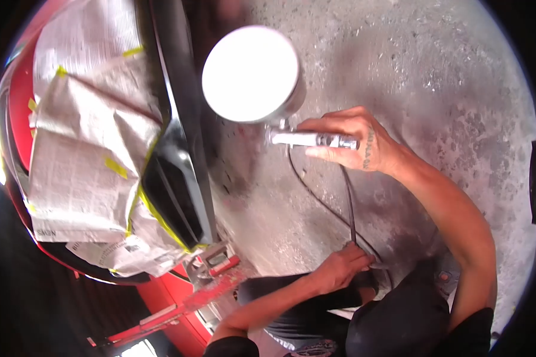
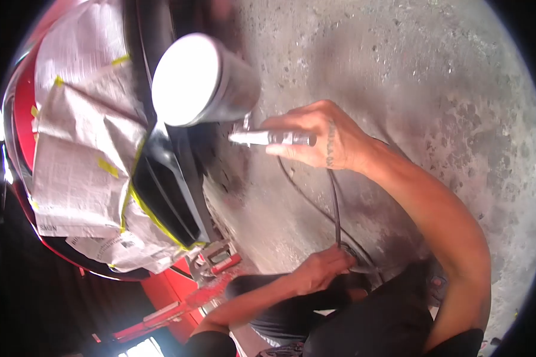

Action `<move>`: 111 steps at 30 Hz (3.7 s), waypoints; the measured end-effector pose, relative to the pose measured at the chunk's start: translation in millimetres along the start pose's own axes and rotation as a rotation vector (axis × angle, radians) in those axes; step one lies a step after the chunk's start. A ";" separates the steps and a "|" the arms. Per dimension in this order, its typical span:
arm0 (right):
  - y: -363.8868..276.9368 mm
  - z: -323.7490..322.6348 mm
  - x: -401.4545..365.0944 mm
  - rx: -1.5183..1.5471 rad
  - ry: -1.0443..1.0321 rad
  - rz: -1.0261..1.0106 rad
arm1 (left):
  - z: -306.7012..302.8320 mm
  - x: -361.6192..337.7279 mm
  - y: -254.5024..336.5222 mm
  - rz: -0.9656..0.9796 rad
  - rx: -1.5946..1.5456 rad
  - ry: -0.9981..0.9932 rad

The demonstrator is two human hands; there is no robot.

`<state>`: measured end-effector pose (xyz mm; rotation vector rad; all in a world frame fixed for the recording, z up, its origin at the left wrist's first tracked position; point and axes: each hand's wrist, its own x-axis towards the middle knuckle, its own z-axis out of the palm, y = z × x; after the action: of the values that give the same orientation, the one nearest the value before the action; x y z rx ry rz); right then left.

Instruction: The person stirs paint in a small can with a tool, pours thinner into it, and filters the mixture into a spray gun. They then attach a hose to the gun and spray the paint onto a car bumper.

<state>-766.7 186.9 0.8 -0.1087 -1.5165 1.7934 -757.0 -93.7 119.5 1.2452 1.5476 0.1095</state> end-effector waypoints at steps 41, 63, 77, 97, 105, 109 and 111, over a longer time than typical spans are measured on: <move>42.8 -108.6 151.0 -0.260 0.556 0.038 | -19.5 39.6 59.7 -0.221 -0.107 0.411; 9.6 -135.9 179.0 -0.178 0.487 0.003 | -26.2 50.8 63.6 -0.169 -0.078 0.484; -14.4 -156.5 139.5 -0.301 0.212 0.276 | -19.9 58.7 64.0 -0.147 -0.036 0.418; -37.2 -142.7 74.6 -0.346 0.072 -0.129 | -8.0 60.0 60.8 -0.143 -0.018 0.307; -84.1 -145.0 127.1 -0.228 0.172 0.157 | 5.8 72.3 53.6 -0.162 -0.003 0.286; -84.2 -134.6 102.1 -0.269 0.061 0.042 | 12.2 70.1 52.8 -0.143 0.016 0.283; -84.6 -135.7 81.6 -0.219 -0.006 0.035 | 15.3 69.0 51.6 -0.134 0.039 0.268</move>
<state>-711.9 344.2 67.9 -0.2386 -1.7210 1.6507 -702.7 -27.9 100.3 1.1900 1.8679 0.1654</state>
